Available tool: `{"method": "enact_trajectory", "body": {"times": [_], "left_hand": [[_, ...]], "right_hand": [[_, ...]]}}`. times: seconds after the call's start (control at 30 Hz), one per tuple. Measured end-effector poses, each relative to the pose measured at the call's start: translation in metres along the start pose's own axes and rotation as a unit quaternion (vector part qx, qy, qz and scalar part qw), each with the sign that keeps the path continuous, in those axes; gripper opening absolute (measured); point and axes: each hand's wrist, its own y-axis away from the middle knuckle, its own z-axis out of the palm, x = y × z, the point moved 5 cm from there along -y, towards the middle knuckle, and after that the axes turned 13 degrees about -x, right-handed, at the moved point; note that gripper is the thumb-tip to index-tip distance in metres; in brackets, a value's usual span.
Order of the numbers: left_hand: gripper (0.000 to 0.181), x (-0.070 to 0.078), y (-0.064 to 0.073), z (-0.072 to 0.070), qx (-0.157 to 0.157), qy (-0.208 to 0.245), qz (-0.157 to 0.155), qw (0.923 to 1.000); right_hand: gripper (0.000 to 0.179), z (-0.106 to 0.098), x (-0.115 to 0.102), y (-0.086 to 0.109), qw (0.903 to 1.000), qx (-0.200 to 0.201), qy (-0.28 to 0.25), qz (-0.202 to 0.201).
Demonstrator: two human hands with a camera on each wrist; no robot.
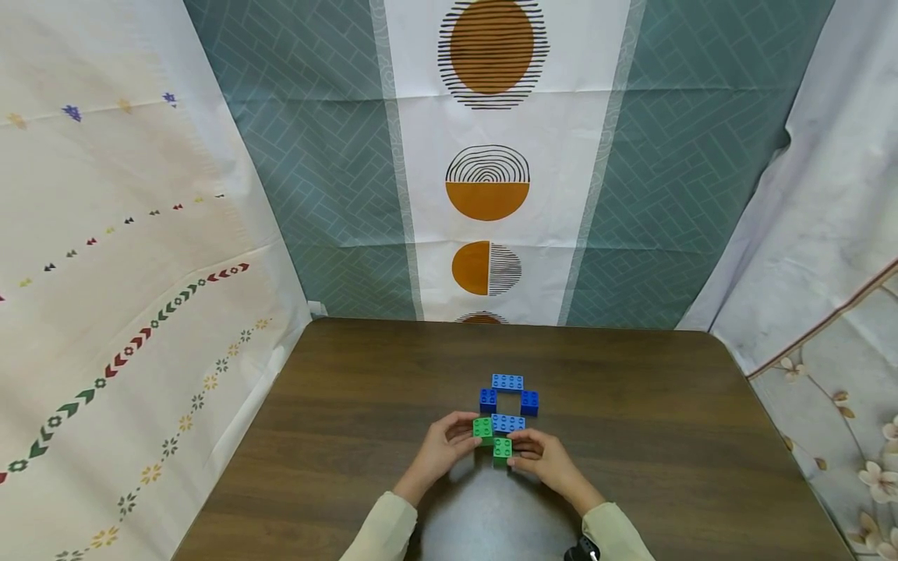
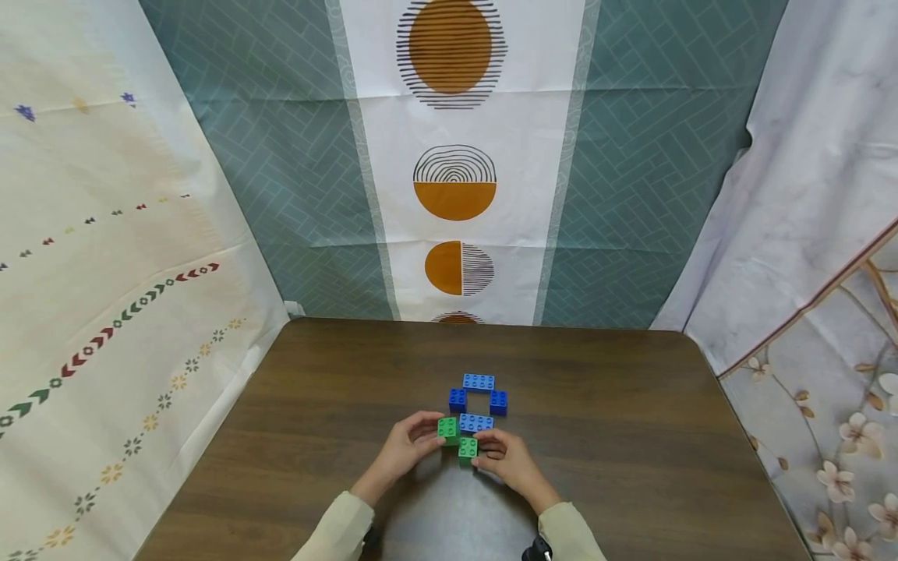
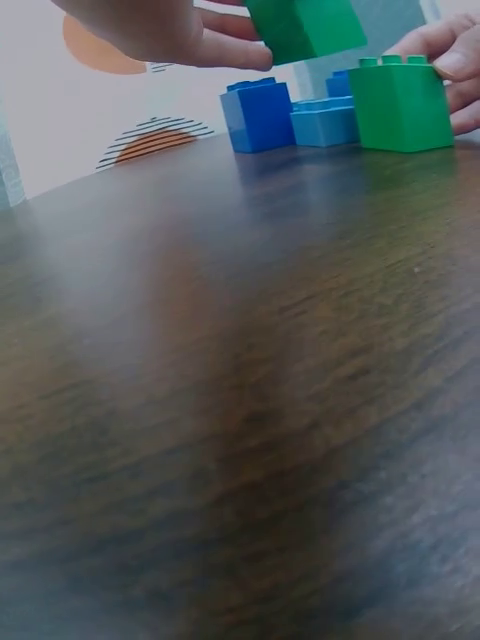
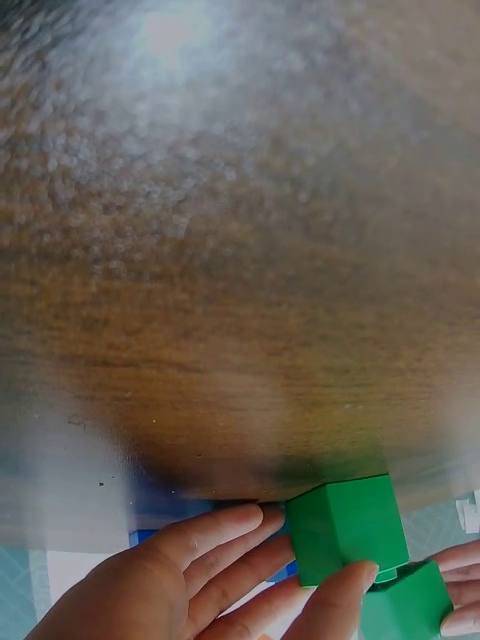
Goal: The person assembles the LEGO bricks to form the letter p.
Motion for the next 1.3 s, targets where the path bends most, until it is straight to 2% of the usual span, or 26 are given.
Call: {"method": "enact_trajectory", "body": {"times": [0.13,0.3,0.53,0.67,0.83,1.3], "left_hand": [[0.037,-0.001,-0.001,0.005,-0.016,-0.015,0.013,0.9997],[0.036,-0.001,-0.001,0.011,-0.029,-0.033,0.005,0.999],[0.035,-0.001,-0.002,0.015,-0.052,-0.062,0.032,0.9962],[0.036,-0.003,-0.004,0.016,-0.052,-0.048,0.002,0.9975],[0.035,-0.005,-0.006,0.018,-0.048,-0.045,-0.018,0.9977],[0.035,-0.006,-0.011,0.02,-0.065,-0.058,-0.017,0.996]], "right_hand": [[0.04,-0.002,0.013,-0.002,0.9999,0.003,0.012,-0.007],[0.042,-0.003,0.017,-0.002,1.0,0.002,0.007,0.001],[0.043,-0.003,0.018,-0.003,1.0,-0.001,0.005,0.006],[0.042,-0.003,0.018,-0.004,1.0,-0.001,0.005,0.007],[0.042,-0.003,0.018,-0.004,1.0,-0.001,0.004,0.006],[0.04,-0.004,0.018,-0.004,0.9999,0.01,0.002,0.011]]}}
